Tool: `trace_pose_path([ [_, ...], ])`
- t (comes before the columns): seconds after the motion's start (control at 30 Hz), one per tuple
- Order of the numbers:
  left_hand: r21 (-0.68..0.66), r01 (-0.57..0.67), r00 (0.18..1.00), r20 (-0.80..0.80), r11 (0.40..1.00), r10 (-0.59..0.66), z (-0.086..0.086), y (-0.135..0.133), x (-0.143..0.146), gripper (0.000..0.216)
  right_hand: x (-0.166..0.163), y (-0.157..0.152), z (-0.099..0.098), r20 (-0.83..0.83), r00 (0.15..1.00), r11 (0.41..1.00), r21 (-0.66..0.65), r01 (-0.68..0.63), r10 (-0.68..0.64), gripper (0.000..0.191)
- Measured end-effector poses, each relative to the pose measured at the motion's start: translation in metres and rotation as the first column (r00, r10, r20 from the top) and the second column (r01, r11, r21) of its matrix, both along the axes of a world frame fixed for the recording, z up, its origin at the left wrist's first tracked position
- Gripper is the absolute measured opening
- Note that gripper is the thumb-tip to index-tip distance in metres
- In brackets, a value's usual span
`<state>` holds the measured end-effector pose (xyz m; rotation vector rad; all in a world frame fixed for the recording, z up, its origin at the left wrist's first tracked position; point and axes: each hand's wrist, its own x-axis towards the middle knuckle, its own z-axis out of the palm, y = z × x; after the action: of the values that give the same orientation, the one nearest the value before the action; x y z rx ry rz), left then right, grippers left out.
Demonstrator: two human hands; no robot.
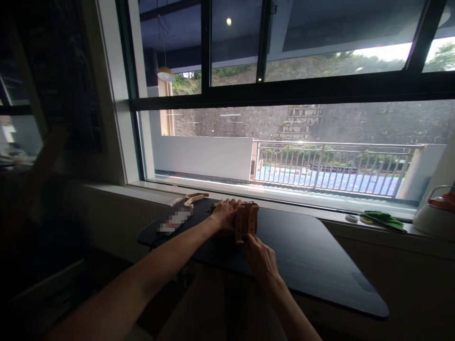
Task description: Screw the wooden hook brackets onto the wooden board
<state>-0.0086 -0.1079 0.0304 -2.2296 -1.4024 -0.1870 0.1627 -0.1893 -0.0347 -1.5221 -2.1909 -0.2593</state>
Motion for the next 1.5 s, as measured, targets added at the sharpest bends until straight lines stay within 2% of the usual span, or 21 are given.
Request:
trace_pose_path([
  [0.27,-0.011,-0.021,1.000,-0.004,1.000,0.021,0.001,0.003,0.003,0.117,-0.004,0.001,0.002,0.110,0.994,0.999,0.036,-0.009,0.005,0.030],
  [0.43,-0.003,-0.004,1.000,0.003,1.000,0.004,0.001,0.003,0.003,0.116,-0.010,-0.001,0.005,0.185,0.983,0.999,0.046,-0.020,0.011,0.043],
  [0.57,0.006,0.009,1.000,0.004,1.000,-0.009,0.002,0.001,0.002,0.113,-0.011,-0.001,0.005,0.201,0.980,0.999,0.045,-0.015,0.006,0.041],
  [0.7,0.014,0.013,1.000,0.011,1.000,-0.013,0.002,0.000,0.002,0.114,-0.010,-0.003,0.005,0.203,0.979,0.999,0.041,-0.020,0.011,0.047],
  [0.8,0.017,0.009,1.000,0.014,1.000,-0.009,0.001,-0.001,0.002,0.112,-0.012,-0.005,0.007,0.182,0.983,0.999,0.034,-0.026,0.019,0.048],
  [0.9,0.019,0.009,1.000,0.012,1.000,-0.009,0.000,-0.002,0.002,0.112,-0.015,-0.003,0.008,0.121,0.993,1.000,0.010,-0.018,0.017,0.040],
  [1.03,0.027,0.019,1.000,0.013,0.999,-0.019,-0.001,-0.004,0.001,0.111,-0.015,0.003,0.006,-0.008,0.999,0.997,-0.053,0.053,-0.053,0.029],
  [1.17,0.041,0.022,1.000,0.016,0.999,-0.022,-0.001,-0.004,0.001,0.112,-0.011,0.009,0.005,-0.095,0.989,0.988,-0.119,0.098,-0.109,0.030],
  [1.5,0.034,0.009,0.999,0.031,0.999,-0.010,-0.003,-0.003,0.000,0.110,-0.014,-0.004,0.011,-0.044,0.999,0.998,-0.070,0.003,-0.006,0.028],
])
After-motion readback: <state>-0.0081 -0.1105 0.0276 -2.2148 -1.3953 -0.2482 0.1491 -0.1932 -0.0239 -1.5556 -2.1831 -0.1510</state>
